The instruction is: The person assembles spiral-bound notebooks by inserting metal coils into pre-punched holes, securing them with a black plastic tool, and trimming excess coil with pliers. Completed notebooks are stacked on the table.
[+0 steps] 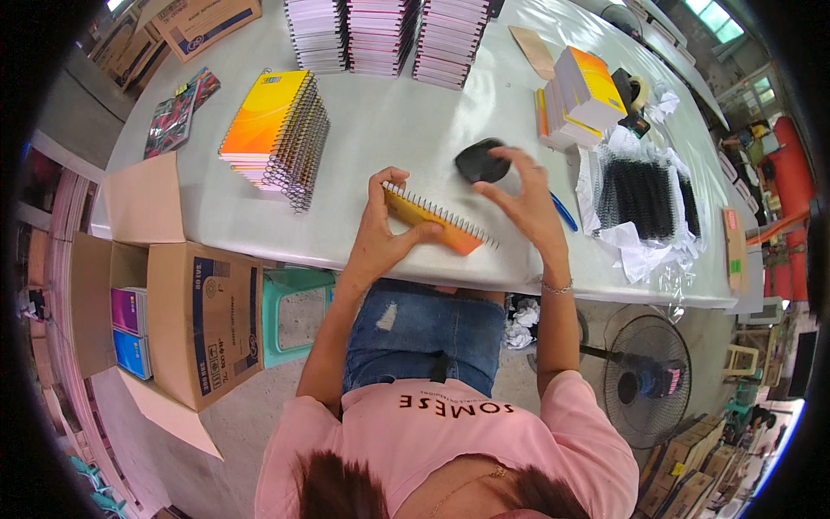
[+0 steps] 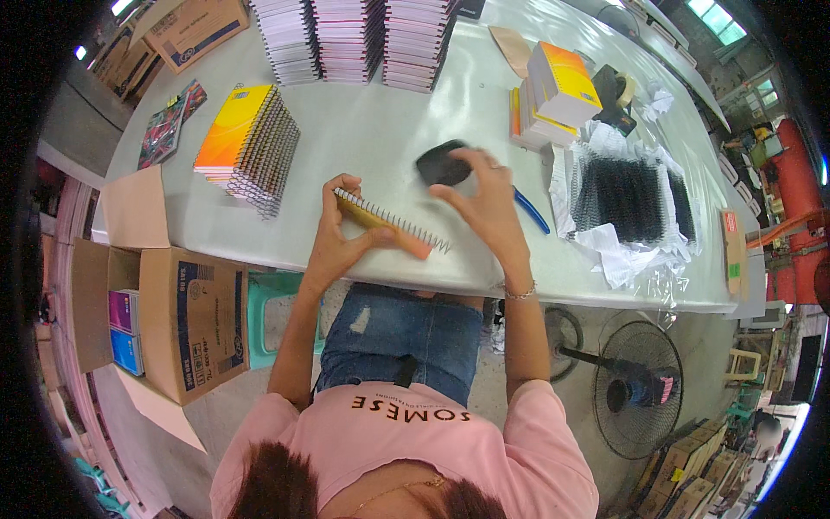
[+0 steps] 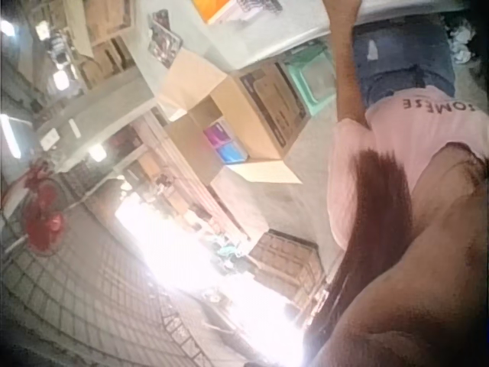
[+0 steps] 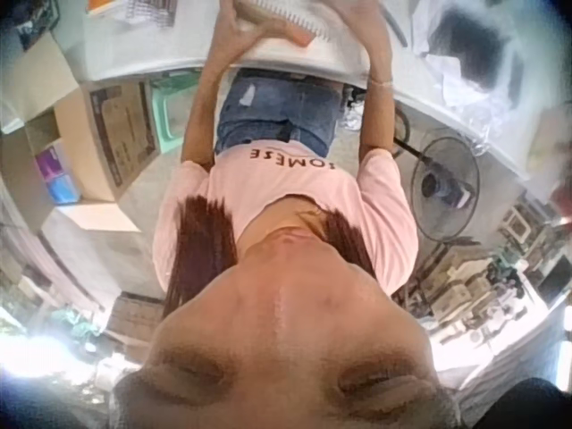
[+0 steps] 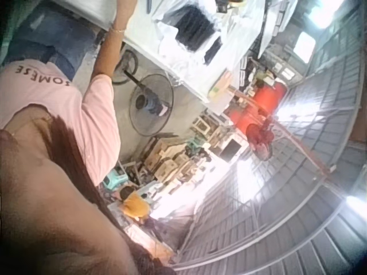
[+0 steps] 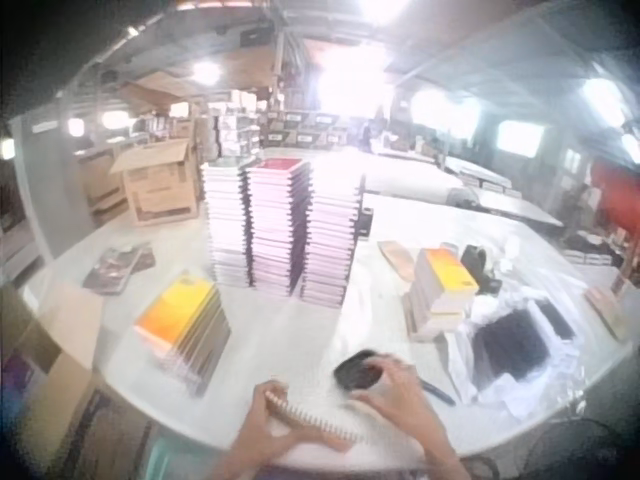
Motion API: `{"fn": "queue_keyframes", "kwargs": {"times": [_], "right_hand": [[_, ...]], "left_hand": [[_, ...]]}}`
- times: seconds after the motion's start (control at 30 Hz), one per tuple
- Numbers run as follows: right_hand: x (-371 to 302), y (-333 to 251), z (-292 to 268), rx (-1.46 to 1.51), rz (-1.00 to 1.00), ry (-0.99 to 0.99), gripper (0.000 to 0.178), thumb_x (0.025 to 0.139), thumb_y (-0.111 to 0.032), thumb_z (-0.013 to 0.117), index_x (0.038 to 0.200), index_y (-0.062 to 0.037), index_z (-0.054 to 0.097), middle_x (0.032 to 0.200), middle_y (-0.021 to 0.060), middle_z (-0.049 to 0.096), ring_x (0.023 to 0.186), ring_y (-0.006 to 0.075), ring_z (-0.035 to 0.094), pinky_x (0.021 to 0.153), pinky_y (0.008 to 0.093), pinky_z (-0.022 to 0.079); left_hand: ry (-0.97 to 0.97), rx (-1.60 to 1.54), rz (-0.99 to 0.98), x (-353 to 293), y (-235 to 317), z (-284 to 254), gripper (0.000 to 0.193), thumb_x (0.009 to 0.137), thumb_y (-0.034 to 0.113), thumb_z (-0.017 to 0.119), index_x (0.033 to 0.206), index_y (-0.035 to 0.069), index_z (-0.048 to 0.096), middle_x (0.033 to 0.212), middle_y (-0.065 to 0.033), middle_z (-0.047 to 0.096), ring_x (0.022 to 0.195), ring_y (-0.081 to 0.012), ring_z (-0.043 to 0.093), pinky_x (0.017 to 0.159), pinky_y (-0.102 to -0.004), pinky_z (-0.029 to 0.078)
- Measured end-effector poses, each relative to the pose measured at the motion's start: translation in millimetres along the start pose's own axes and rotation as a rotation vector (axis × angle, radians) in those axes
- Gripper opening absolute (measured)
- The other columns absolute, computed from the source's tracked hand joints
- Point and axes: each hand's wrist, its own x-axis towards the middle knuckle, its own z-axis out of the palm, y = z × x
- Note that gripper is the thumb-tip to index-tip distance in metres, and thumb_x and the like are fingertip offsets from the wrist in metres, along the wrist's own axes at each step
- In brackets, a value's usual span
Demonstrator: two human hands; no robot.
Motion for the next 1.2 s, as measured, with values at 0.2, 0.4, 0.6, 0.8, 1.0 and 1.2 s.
{"fn": "queue_keyframes", "kwargs": {"times": [0.2, 0.4, 0.6, 0.8, 1.0, 1.2], "right_hand": [[-44, 37, -18, -0.443, 0.367, 0.082, 0.074, 0.078, -0.052, 0.078, 0.139, -0.0167, 0.054, 0.147, 0.026, 0.043, 0.138, 0.0451, 0.035, 0.11, 0.0597, 0.027], [-68, 46, -29, -0.22, 0.296, 0.168, 0.052, 0.089, -0.029, 0.07, 0.135, -0.0103, 0.056, 0.128, 0.0189, 0.053, 0.125, 0.0359, 0.045, 0.107, 0.0498, 0.033], [-75, -31, -24, 0.077, 0.063, 0.368, 0.047, 0.078, -0.006, 0.076, 0.124, -0.0036, 0.063, 0.111, 0.0149, 0.057, 0.106, 0.0293, 0.058, 0.096, 0.0382, 0.046], [-94, -98, 17, 0.128, -0.146, 0.088, 0.057, 0.074, -0.014, 0.082, 0.128, -0.0119, 0.066, 0.116, 0.0155, 0.056, 0.104, 0.0321, 0.058, 0.089, 0.0414, 0.05], [-99, -101, 46, 0.124, -0.178, 0.097, 0.055, 0.074, -0.017, 0.082, 0.126, -0.0118, 0.067, 0.112, 0.015, 0.058, 0.099, 0.0312, 0.06, 0.085, 0.0415, 0.051], [-102, -109, 47, 0.191, -0.171, 0.107, 0.055, 0.074, -0.014, 0.081, 0.126, -0.0089, 0.066, 0.106, 0.0152, 0.059, 0.089, 0.029, 0.062, 0.075, 0.038, 0.054]], "left_hand": [[0.201, -0.093, -0.027, -9, 7, 14, 0.036, 0.102, 0.023, 0.056, 0.13, 0.005, 0.041, 0.12, -0.0124, 0.05, 0.107, -0.0218, 0.051, 0.097, -0.0342, 0.041], [0.231, -0.138, -0.073, -12, 5, 11, 0.025, 0.103, 0.02, 0.056, 0.12, 0.002, 0.049, 0.105, -0.0083, 0.057, 0.094, -0.0153, 0.052, 0.087, -0.0296, 0.043], [0.226, -0.068, -0.072, -13, 10, 3, 0.023, 0.098, 0.017, 0.065, 0.113, 0.001, 0.06, 0.094, -0.0062, 0.063, 0.083, -0.0128, 0.056, 0.079, -0.028, 0.048], [0.189, -0.034, -0.097, -15, 25, -4, 0.02, 0.093, 0.012, 0.069, 0.11, 0.0, 0.069, 0.094, -0.0095, 0.073, 0.089, -0.0131, 0.068, 0.085, -0.0291, 0.053], [0.157, 0.075, -0.069, -28, 41, -12, 0.027, 0.09, -0.005, 0.063, 0.116, -0.001, 0.069, 0.101, -0.0098, 0.075, 0.095, -0.0134, 0.069, 0.085, -0.0261, 0.054], [0.214, 0.186, -0.03, -32, 53, -14, 0.03, 0.087, -0.005, 0.066, 0.115, 0.002, 0.071, 0.102, -0.0087, 0.076, 0.095, -0.013, 0.071, 0.086, -0.0264, 0.054]]}}
